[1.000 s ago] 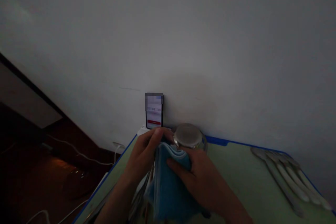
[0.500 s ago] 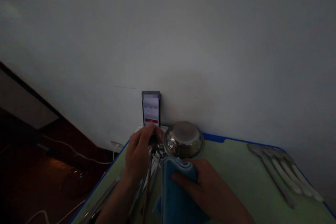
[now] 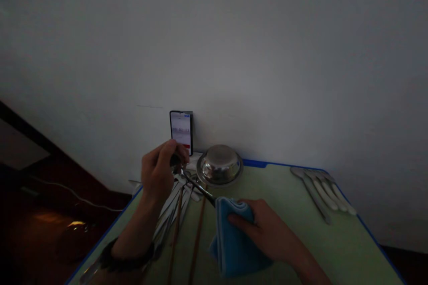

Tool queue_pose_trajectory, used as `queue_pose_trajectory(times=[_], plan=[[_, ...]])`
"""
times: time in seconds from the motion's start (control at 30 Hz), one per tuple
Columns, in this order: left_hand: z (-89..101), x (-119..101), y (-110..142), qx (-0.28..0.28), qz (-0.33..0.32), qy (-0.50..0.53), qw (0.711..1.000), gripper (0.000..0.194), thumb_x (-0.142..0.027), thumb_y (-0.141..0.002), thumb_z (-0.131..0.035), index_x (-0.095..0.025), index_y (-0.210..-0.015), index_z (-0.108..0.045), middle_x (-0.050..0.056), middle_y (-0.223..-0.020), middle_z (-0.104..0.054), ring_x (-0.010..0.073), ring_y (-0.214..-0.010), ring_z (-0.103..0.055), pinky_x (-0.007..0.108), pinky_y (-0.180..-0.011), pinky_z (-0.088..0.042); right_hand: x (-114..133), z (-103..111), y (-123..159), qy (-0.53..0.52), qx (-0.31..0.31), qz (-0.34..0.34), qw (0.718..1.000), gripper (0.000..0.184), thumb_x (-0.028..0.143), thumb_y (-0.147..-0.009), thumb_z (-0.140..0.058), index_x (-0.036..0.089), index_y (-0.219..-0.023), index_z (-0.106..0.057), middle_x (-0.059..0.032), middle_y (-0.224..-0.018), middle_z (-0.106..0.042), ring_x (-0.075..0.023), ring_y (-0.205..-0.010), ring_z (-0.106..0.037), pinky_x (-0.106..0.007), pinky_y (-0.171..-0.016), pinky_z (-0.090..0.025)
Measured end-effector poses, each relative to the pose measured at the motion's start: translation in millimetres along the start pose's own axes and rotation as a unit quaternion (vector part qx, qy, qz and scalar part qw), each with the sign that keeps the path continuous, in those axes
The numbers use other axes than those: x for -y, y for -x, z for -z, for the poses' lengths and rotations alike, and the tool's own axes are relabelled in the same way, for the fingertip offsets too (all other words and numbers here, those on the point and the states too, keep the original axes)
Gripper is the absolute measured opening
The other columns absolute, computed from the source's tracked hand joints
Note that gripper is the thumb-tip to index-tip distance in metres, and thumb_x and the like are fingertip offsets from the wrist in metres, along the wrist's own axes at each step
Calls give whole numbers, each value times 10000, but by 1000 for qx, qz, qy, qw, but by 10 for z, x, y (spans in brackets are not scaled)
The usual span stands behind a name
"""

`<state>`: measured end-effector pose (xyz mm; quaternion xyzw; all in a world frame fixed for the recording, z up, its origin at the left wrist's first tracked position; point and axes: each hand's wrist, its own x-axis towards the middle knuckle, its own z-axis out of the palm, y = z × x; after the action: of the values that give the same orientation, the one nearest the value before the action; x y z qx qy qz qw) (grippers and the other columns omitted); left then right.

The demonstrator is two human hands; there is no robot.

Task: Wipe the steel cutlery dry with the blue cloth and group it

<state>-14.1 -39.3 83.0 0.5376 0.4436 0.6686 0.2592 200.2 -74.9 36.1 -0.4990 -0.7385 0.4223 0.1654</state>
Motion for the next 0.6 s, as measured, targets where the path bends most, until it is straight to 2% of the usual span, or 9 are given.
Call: queue_pose_trajectory(times=[0.13,0.2,0.27,0.33,0.37,0.43,0.5,0.57,0.6], plan=[[-4,-10,-6,-46,15,20,999,394,-344,-834,-432,-153,-508,-544,-11,-458,-513,74,-392,-422,183,-365,-296,-179,-37,-2,14,-12,11,1000,360,480,-819,-426,160,-711,-549,6,-642,-580,-137,-609,-537,-242,-560,-396],[-25,2,-4,-48,31,34,998,401,-347,-826,-437,-153,-493,-546,-11,-429,-506,71,-366,-407,180,-349,-271,-231,-61,6,29,-10,19,999,327,446,-823,-435,157,-746,-567,-7,-679,-603,-147,-639,-557,-258,-592,-410],[-71,13,9,-33,40,54,997,391,-340,-818,-441,-155,-490,-547,-11,-424,-508,72,-365,-415,178,-352,-268,-242,-83,32,35,-26,30,999,309,424,-812,-464,163,-925,-585,-43,-838,-642,-179,-772,-587,-305,-702,-436],[-143,15,39,-16,49,75,996,377,-336,-815,-436,-157,-503,-549,-11,-431,-518,75,-371,-427,179,-361,-276,-201,-98,74,27,-80,44,995,422,413,-801,-490,184,-1155,-500,-84,-1077,-607,-207,-985,-553,-370,-866,-402],[-186,11,61,-10,55,85,995,373,-337,-816,-429,-159,-510,-549,-11,-432,-522,78,-372,-434,181,-365,-284,-160,-102,100,20,-117,56,991,470,413,-801,-493,196,-1217,-453,-94,-1177,-558,-210,-1079,-507,-393,-937,-356],[-282,-1,116,-2,65,105,992,375,-339,-821,-411,-162,-519,-547,-10,-436,-531,86,-382,-454,184,-375,-306,-52,-107,154,-11,-172,92,981,440,419,-820,-467,210,-1207,-475,-90,-1259,-501,-201,-1174,-434,-401,-1015,-278],[-379,-15,187,-5,64,125,990,373,-331,-830,-402,-164,-530,-548,-8,-452,-544,93,-414,-487,182,-395,-333,63,-116,202,-89,-171,128,973,386,437,-854,-398,206,-1124,-550,-86,-1190,-550,-187,-1138,-470,-386,-1004,-299],[-467,-23,267,-8,50,139,989,377,-332,-847,-396,-164,-545,-547,-6,-482,-558,93,-451,-514,176,-418,-358,145,-128,242,-238,-69,125,961,458,464,-889,-273,187,-1141,-535,-77,-923,-641,-156,-858,-609,-343,-813,-453],[-505,-25,309,-7,40,145,989,387,-347,-858,-392,-164,-554,-544,-4,-496,-563,93,-461,-521,175,-427,-368,167,-132,264,-297,-24,115,948,481,473,-892,-247,178,-1147,-529,-48,-775,-630,-127,-666,-608,-292,-658,-482]])
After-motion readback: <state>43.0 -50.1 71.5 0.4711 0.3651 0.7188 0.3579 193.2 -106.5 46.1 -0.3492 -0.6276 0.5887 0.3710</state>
